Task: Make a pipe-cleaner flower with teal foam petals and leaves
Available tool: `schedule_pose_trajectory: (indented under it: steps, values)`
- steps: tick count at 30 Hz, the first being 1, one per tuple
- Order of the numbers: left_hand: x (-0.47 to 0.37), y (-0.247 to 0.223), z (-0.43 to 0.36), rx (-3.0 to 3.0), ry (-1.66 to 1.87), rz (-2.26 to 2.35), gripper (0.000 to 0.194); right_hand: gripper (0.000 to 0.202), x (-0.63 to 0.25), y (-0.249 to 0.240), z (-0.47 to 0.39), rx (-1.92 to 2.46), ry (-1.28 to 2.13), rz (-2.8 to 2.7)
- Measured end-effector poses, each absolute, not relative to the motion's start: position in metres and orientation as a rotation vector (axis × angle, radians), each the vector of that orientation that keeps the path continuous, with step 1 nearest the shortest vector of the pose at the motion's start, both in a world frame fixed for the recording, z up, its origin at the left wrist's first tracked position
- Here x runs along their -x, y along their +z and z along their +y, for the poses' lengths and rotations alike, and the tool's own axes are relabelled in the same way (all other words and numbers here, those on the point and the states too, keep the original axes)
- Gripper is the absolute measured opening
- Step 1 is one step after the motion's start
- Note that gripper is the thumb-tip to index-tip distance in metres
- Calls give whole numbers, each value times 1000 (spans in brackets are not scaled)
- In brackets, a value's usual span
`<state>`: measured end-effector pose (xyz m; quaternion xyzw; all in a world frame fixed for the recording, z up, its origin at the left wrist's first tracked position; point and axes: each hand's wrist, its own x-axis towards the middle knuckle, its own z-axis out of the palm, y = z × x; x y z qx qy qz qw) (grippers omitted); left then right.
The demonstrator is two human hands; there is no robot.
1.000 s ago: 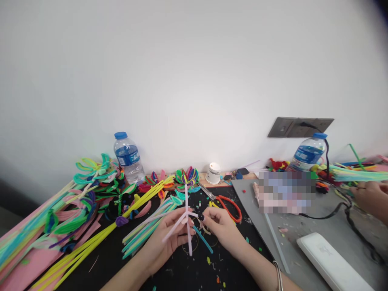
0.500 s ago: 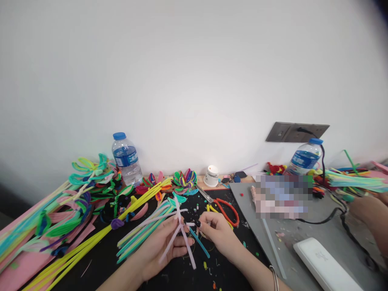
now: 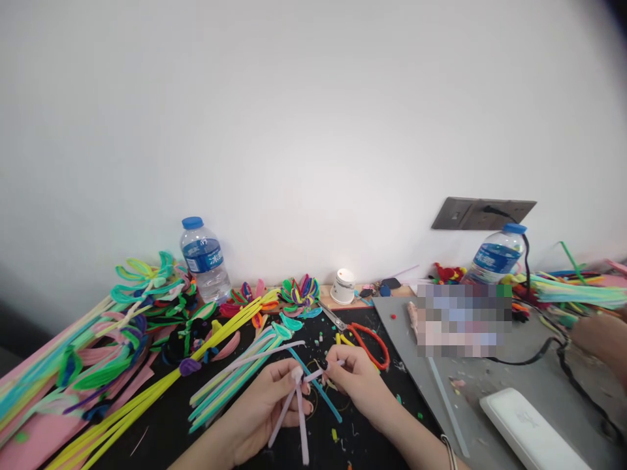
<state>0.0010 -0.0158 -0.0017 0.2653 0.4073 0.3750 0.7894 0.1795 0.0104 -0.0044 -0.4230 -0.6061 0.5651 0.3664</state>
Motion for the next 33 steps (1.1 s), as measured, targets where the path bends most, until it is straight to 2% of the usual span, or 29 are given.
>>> schedule_pose_trajectory:
  steps: [12,19,27,33]
  values:
    - [-6,-9,-18,-1159,682,918,30,29,-175,5,5,1019,1623,-1412]
    - [-7,-7,-13,-911,800,969,33,33,-176,-2,9,944,1615,-1356]
    - [-5,-6,-10,-876,897,1010,25,33,-176,7,0,913,1404,-1760]
    - [-5,-6,-11,-858,889,1009,24,30,-179,8,-2,899,1206,-1845]
